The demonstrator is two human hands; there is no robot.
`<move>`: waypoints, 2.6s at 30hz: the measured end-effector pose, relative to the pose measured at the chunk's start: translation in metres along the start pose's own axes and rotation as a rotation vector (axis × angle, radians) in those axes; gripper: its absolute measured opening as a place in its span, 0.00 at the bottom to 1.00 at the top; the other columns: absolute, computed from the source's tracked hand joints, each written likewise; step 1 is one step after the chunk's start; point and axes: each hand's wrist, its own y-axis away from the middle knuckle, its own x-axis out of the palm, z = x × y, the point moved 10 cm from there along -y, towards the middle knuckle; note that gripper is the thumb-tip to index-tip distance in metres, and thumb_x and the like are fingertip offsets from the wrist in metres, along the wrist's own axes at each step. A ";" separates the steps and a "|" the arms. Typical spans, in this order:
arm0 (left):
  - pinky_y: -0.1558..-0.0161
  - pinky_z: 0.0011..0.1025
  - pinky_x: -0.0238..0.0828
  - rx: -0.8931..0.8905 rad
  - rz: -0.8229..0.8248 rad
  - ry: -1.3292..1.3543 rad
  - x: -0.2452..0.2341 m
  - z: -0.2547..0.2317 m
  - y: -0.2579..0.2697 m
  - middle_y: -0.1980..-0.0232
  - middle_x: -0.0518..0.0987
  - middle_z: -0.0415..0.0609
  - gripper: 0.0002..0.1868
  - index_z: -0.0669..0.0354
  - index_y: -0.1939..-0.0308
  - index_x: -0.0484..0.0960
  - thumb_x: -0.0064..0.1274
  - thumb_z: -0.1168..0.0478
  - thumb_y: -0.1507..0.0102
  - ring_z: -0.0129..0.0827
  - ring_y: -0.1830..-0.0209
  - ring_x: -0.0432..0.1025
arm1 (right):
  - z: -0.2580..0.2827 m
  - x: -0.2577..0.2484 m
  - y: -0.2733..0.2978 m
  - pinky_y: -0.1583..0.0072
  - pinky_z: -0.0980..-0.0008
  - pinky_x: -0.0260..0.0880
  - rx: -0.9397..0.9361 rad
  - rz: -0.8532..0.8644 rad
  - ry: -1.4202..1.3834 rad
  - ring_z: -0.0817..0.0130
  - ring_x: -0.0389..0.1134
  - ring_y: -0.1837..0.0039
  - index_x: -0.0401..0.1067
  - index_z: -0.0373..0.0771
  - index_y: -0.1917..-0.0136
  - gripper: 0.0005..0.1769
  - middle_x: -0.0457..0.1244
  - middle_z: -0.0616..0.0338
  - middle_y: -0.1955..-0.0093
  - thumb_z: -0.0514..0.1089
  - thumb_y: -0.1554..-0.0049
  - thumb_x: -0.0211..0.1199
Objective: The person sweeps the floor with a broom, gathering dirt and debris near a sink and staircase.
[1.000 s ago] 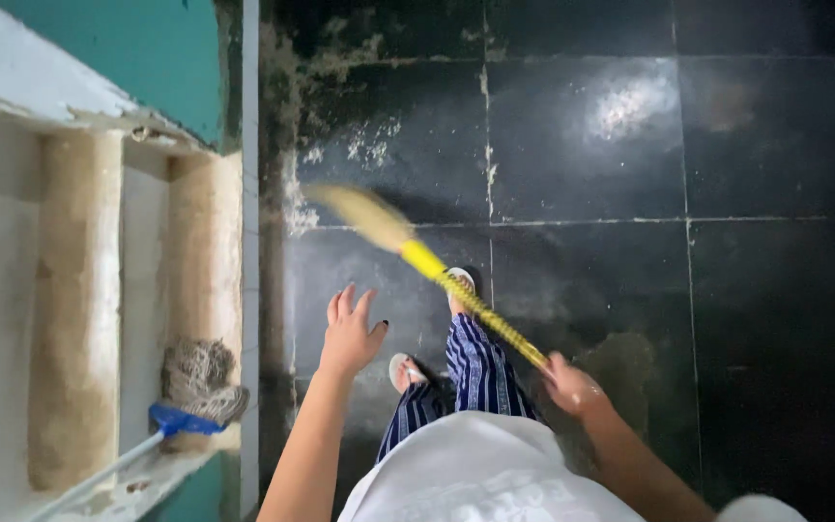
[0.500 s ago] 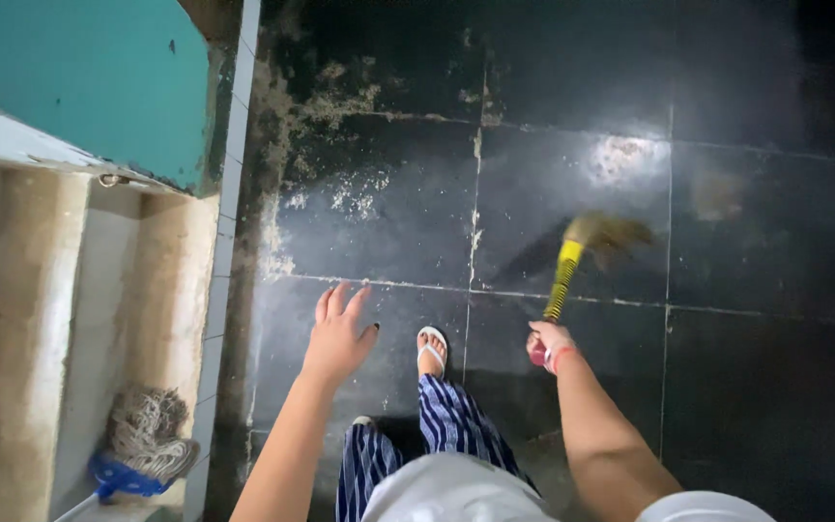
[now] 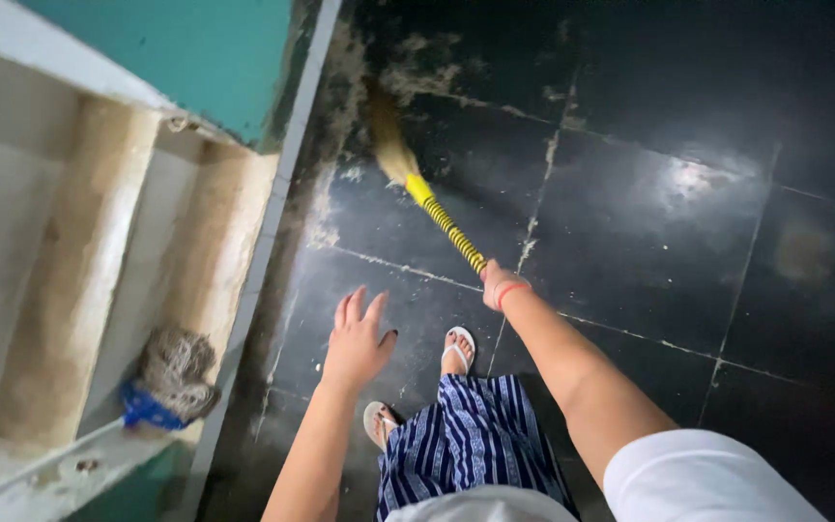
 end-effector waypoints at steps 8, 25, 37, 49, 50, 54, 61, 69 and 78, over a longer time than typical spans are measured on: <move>0.34 0.52 0.60 -0.033 -0.009 0.075 -0.003 0.030 0.039 0.24 0.58 0.60 0.41 0.45 0.28 0.66 0.62 0.54 0.45 0.58 0.22 0.50 | 0.022 0.113 0.164 0.34 0.54 0.68 -0.223 0.272 0.358 0.46 0.68 0.34 0.58 0.39 0.31 0.27 0.66 0.40 0.38 0.35 0.44 0.58; 0.32 0.52 0.60 -0.083 0.051 0.111 0.002 0.145 0.203 0.21 0.56 0.58 0.40 0.40 0.27 0.65 0.60 0.54 0.44 0.58 0.20 0.47 | 0.003 0.176 0.210 0.62 0.53 0.65 0.288 -0.067 -0.512 0.49 0.72 0.62 0.57 0.40 0.33 0.25 0.68 0.39 0.54 0.40 0.42 0.58; 0.29 0.49 0.58 -0.176 0.039 0.160 0.030 0.204 0.324 0.23 0.60 0.59 0.39 0.40 0.28 0.66 0.60 0.53 0.44 0.57 0.21 0.49 | 0.081 0.387 0.332 0.32 0.50 0.65 -0.145 0.292 0.437 0.42 0.66 0.31 0.54 0.40 0.27 0.27 0.63 0.37 0.34 0.39 0.38 0.51; 0.29 0.49 0.57 -0.050 -0.109 0.267 0.109 0.135 0.425 0.26 0.64 0.61 0.36 0.45 0.29 0.69 0.58 0.56 0.42 0.59 0.24 0.54 | -0.165 0.367 0.458 0.39 0.46 0.69 -0.035 -0.008 0.139 0.38 0.70 0.40 0.57 0.52 0.32 0.28 0.69 0.39 0.44 0.46 0.43 0.60; 0.29 0.49 0.56 -0.056 -0.085 0.273 0.120 0.130 0.437 0.26 0.64 0.61 0.36 0.45 0.29 0.68 0.58 0.57 0.43 0.60 0.24 0.53 | -0.192 0.372 0.461 0.40 0.46 0.69 -0.006 -0.078 0.054 0.37 0.70 0.40 0.55 0.53 0.31 0.31 0.68 0.39 0.44 0.46 0.45 0.63; 0.27 0.49 0.54 -0.061 -0.094 0.340 0.147 0.124 0.479 0.27 0.64 0.61 0.36 0.43 0.29 0.70 0.59 0.56 0.42 0.60 0.25 0.54 | -0.275 0.389 0.459 0.47 0.47 0.70 0.176 -0.309 -0.366 0.39 0.70 0.46 0.58 0.48 0.34 0.30 0.68 0.40 0.49 0.45 0.47 0.65; 0.28 0.46 0.55 -0.165 0.017 0.214 0.161 0.131 0.539 0.24 0.60 0.56 0.39 0.41 0.27 0.64 0.59 0.54 0.42 0.55 0.22 0.49 | -0.280 0.404 0.449 0.74 0.52 0.56 0.415 -0.147 -0.968 0.53 0.60 0.76 0.58 0.32 0.46 0.17 0.57 0.49 0.77 0.42 0.43 0.60; 0.30 0.46 0.60 -0.139 -0.012 0.101 0.146 0.125 0.585 0.24 0.63 0.54 0.38 0.43 0.27 0.64 0.59 0.53 0.41 0.53 0.22 0.51 | -0.209 0.497 0.471 0.60 0.49 0.67 0.133 -0.057 -0.360 0.48 0.68 0.62 0.59 0.42 0.42 0.23 0.65 0.44 0.58 0.39 0.49 0.64; 0.31 0.48 0.60 -0.172 0.068 0.076 0.169 0.157 0.655 0.25 0.62 0.57 0.37 0.40 0.28 0.66 0.59 0.51 0.41 0.55 0.22 0.51 | -0.057 0.583 0.501 0.35 0.49 0.67 -0.282 0.196 0.381 0.42 0.67 0.34 0.56 0.43 0.29 0.26 0.66 0.38 0.37 0.44 0.40 0.51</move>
